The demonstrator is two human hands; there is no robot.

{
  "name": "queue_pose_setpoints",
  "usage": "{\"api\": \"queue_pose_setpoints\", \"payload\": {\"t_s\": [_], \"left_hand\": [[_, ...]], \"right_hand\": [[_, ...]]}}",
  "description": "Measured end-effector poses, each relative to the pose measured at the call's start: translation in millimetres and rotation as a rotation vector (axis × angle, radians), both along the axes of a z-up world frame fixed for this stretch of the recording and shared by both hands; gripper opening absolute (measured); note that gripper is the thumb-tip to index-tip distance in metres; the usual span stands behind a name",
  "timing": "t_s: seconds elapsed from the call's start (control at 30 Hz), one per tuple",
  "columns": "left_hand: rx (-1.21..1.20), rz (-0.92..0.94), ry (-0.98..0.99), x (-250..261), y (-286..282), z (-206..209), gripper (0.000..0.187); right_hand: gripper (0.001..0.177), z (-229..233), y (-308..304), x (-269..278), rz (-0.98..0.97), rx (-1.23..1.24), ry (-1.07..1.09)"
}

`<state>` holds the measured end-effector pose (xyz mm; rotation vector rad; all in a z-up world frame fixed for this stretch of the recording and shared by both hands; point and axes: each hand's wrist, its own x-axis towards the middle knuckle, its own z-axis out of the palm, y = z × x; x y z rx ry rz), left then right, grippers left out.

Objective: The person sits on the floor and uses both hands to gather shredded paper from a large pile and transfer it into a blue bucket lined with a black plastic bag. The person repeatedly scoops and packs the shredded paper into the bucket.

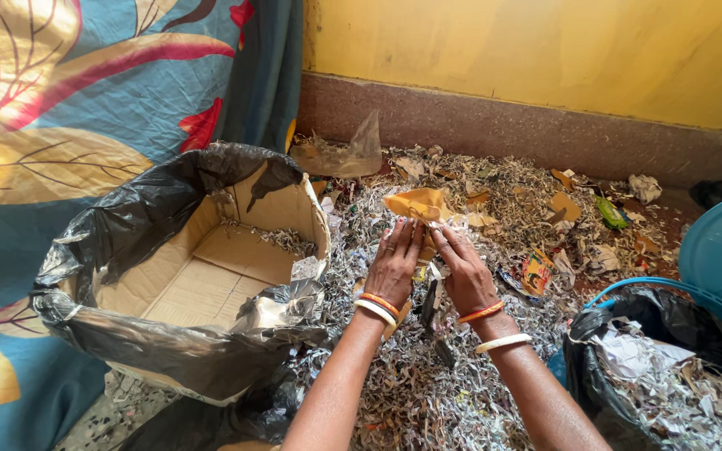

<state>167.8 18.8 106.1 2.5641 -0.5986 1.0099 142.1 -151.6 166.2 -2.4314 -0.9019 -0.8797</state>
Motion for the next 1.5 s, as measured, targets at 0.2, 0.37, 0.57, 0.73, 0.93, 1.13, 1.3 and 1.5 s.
{"api": "queue_pose_setpoints", "payload": {"t_s": [0.2,0.37,0.57,0.73,0.93,1.13,1.3,1.5], "left_hand": [[0.023,0.028,0.0,1,-13,9,0.087],[0.106,-0.041,-0.038,16,-44,14,0.062],[0.041,-0.132,0.073,17,-71,-5,0.055],[0.22,0.134,0.027,6,-51,-32,0.068],[0.093,0.083,0.115,-5,-18,-56,0.084],[0.239,0.063,0.38,-36,3,-75,0.092],[0.17,0.038,0.763,-61,12,-89,0.103],[0.469,0.123,0.597,-72,11,-150,0.1]], "right_hand": [[0.064,-10,-3,10,-0.037,0.088,-0.089],[0.073,-17,-21,12,-0.245,0.12,-0.127],[0.073,-31,-38,1,-0.293,0.137,-0.045],[0.084,-41,-30,-6,-0.218,0.067,0.062],[0.087,-61,-12,-14,-0.192,0.067,0.223],[0.06,-108,-9,-23,-0.197,-0.062,0.244],[0.068,-154,1,-29,-0.355,-0.262,0.618],[0.067,-205,-22,-49,-0.251,-0.161,0.647]]}}
